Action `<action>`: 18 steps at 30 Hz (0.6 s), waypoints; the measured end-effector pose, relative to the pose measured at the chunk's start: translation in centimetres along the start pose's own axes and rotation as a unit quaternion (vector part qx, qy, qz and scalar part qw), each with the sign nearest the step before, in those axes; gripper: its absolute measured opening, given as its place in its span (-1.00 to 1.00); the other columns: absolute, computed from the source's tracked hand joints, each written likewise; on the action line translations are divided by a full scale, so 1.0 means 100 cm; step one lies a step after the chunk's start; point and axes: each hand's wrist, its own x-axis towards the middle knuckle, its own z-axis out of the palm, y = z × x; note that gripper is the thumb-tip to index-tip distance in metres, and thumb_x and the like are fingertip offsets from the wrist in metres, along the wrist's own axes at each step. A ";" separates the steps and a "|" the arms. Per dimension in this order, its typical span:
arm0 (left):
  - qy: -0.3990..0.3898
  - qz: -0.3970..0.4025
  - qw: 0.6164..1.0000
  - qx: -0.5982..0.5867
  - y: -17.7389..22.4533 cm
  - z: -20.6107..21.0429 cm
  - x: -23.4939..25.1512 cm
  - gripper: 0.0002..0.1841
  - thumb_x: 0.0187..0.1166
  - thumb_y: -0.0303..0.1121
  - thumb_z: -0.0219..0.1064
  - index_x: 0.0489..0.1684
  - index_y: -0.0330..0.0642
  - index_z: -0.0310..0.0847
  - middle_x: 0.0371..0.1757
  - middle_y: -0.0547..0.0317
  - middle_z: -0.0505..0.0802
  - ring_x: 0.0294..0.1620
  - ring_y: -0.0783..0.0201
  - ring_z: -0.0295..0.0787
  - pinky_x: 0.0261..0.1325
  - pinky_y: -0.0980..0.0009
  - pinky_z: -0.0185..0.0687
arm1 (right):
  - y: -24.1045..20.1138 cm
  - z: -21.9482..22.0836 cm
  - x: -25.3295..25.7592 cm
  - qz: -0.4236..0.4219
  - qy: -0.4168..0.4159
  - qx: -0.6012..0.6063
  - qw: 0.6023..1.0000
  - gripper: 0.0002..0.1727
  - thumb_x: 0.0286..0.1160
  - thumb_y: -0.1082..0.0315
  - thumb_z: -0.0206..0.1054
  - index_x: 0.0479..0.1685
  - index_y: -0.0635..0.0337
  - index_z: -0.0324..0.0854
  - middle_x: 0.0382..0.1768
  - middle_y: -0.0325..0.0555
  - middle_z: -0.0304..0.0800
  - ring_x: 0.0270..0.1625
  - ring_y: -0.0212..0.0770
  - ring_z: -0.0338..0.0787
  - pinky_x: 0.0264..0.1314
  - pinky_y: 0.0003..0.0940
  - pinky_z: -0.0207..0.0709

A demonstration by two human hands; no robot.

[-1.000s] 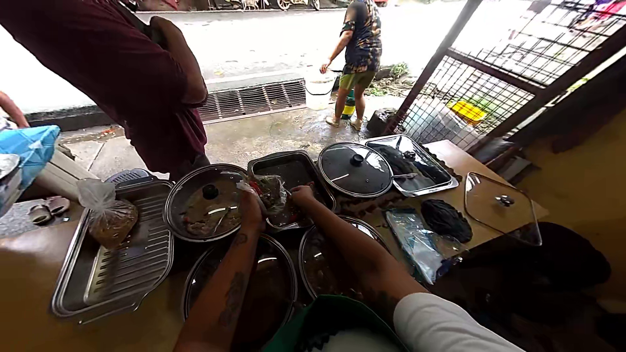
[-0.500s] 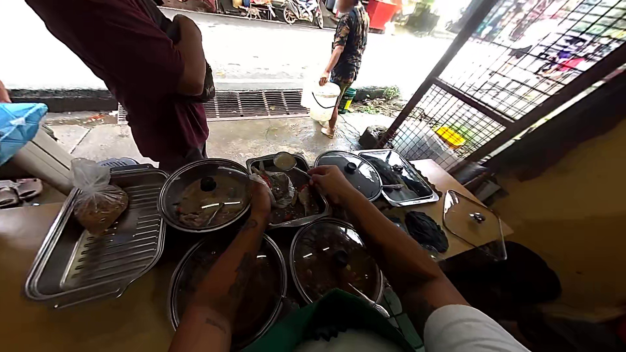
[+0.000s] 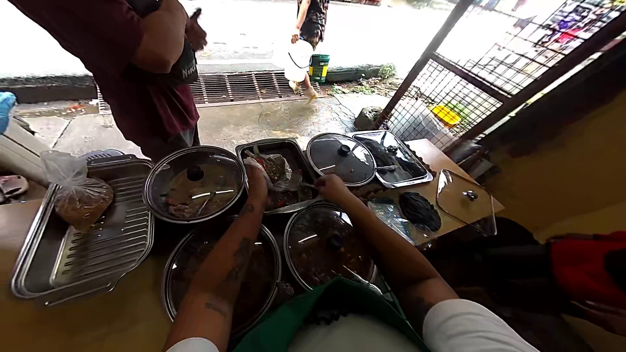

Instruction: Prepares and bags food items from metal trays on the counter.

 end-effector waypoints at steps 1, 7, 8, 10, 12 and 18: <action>0.000 0.009 1.000 0.004 0.003 0.000 -0.002 -0.09 0.64 0.48 -0.59 0.86 0.15 0.04 0.76 0.09 0.40 0.68 0.07 0.37 0.54 -0.18 0.43 | 0.008 0.007 0.007 0.010 -0.028 -0.007 1.000 -0.69 0.64 0.41 0.23 0.22 0.24 0.78 0.20 0.26 0.81 0.35 0.24 0.74 0.45 0.31 0.50; 0.041 0.016 0.998 -0.046 0.014 0.013 -0.015 -0.26 0.79 0.32 -0.43 0.81 0.11 0.10 0.58 -0.03 0.54 0.44 0.03 0.56 0.28 -0.11 0.62 | -0.015 0.017 -0.016 0.002 0.024 -0.065 0.998 -0.65 0.63 0.28 0.25 0.25 0.16 0.79 0.44 0.23 0.65 0.65 0.30 0.41 0.64 0.48 0.12; 0.062 0.028 0.996 -0.051 0.019 0.018 -0.015 -0.32 0.85 0.22 -0.38 0.78 0.01 0.12 0.48 -0.09 0.58 0.34 0.03 0.60 0.21 -0.05 0.66 | -0.025 0.018 -0.022 -0.013 0.035 0.021 0.999 -0.63 0.74 0.25 0.17 0.26 0.25 0.76 0.37 0.22 0.72 0.57 0.18 0.56 0.63 0.32 0.29; 0.081 0.049 0.994 -0.061 0.028 0.026 -0.020 -0.37 0.90 0.04 -0.36 0.80 -0.17 0.05 0.54 -0.22 0.52 0.40 0.00 0.56 0.35 -0.02 0.59 | -0.049 0.022 -0.034 -0.001 -0.008 0.306 0.952 -0.55 0.92 0.22 -0.05 0.18 0.39 0.69 0.01 0.06 0.81 0.07 -0.18 0.76 0.22 -0.19 0.60; 0.100 0.073 0.990 -0.064 0.034 0.031 -0.026 -0.37 0.91 -0.01 -0.38 0.80 -0.25 0.02 0.58 -0.25 0.48 0.47 0.00 0.51 0.47 0.01 0.51 | -0.064 0.028 -0.043 0.075 -0.112 0.533 0.835 -0.45 0.94 0.03 -0.20 0.15 0.24 0.62 -0.14 -0.05 0.80 -0.11 -0.15 0.77 -0.03 -0.14 0.60; 0.126 0.096 0.981 -0.115 0.035 0.027 -0.045 -0.39 0.91 -0.01 -0.37 0.83 -0.17 -0.07 0.54 -0.20 0.49 0.40 0.06 0.55 0.38 0.06 0.58 | -0.081 0.030 -0.053 0.098 -0.134 0.746 0.645 -0.66 0.78 0.25 -0.10 -0.44 -0.01 0.43 -0.60 -0.28 0.51 -0.56 -0.31 0.54 -0.42 -0.36 0.54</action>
